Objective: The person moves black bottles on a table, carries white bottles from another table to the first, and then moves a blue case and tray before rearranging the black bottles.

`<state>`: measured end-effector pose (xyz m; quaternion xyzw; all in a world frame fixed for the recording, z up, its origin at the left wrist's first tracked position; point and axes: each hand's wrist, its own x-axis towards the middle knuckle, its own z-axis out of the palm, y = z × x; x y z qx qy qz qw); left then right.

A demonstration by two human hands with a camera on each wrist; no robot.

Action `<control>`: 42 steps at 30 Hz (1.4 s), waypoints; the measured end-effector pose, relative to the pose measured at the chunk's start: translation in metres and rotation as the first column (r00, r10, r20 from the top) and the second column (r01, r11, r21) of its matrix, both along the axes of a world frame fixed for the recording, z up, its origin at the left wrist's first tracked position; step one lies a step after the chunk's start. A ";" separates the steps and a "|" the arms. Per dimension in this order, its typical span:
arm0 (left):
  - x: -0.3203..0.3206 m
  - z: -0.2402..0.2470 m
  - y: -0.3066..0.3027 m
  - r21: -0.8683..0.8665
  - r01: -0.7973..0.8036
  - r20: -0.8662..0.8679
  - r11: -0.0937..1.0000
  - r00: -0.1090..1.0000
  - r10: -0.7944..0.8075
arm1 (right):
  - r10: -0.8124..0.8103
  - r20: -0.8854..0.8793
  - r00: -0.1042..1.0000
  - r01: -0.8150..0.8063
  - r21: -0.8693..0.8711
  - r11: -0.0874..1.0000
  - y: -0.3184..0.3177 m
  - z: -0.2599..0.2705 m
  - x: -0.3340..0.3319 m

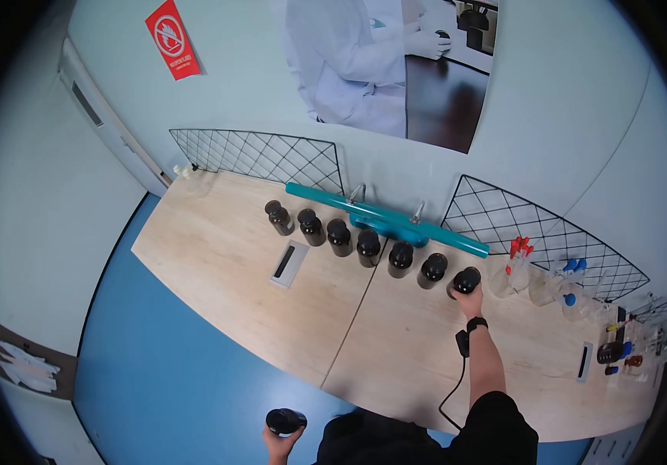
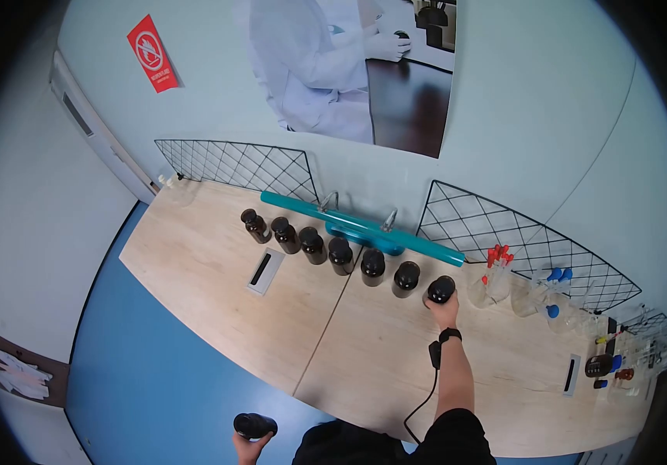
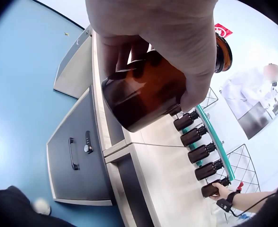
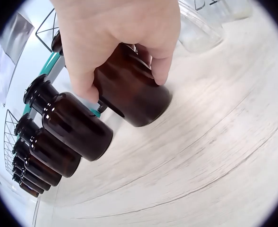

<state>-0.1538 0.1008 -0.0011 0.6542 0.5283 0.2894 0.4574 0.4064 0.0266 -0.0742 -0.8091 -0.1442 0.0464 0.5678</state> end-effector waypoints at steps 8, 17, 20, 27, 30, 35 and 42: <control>0.003 -0.015 0.031 0.002 0.043 -0.022 0.999 0.999 -0.043 | 0.043 -0.086 0.995 -0.039 0.042 0.998 -0.004 -0.010 0.005; -0.014 -0.015 0.068 -0.047 0.035 0.036 0.998 0.999 -0.033 | -0.110 -0.164 0.980 0.093 -0.109 0.990 -0.023 -0.056 -0.075; -0.036 -0.020 0.088 -0.056 0.015 0.045 0.998 0.999 -0.013 | -0.011 0.075 0.997 0.036 -0.334 0.942 -0.018 -0.054 -0.147; -0.126 -0.024 0.154 0.061 0.022 0.018 0.998 1.000 -0.023 | 0.258 0.189 0.948 -0.157 -0.429 0.890 0.075 -0.048 -0.304; -0.171 -0.023 0.189 0.076 0.045 0.009 0.996 0.999 -0.046 | 0.416 0.151 0.897 -0.306 -0.468 0.829 0.130 -0.037 -0.348; -0.213 -0.017 0.259 0.097 0.098 -0.013 0.990 0.995 -0.097 | 0.554 0.123 0.823 -0.426 -0.511 0.746 0.199 -0.035 -0.383; -0.196 -0.019 0.365 0.175 0.206 -0.027 0.963 0.978 -0.205 | 0.552 -0.062 0.831 -0.416 -0.728 0.544 0.234 -0.007 -0.392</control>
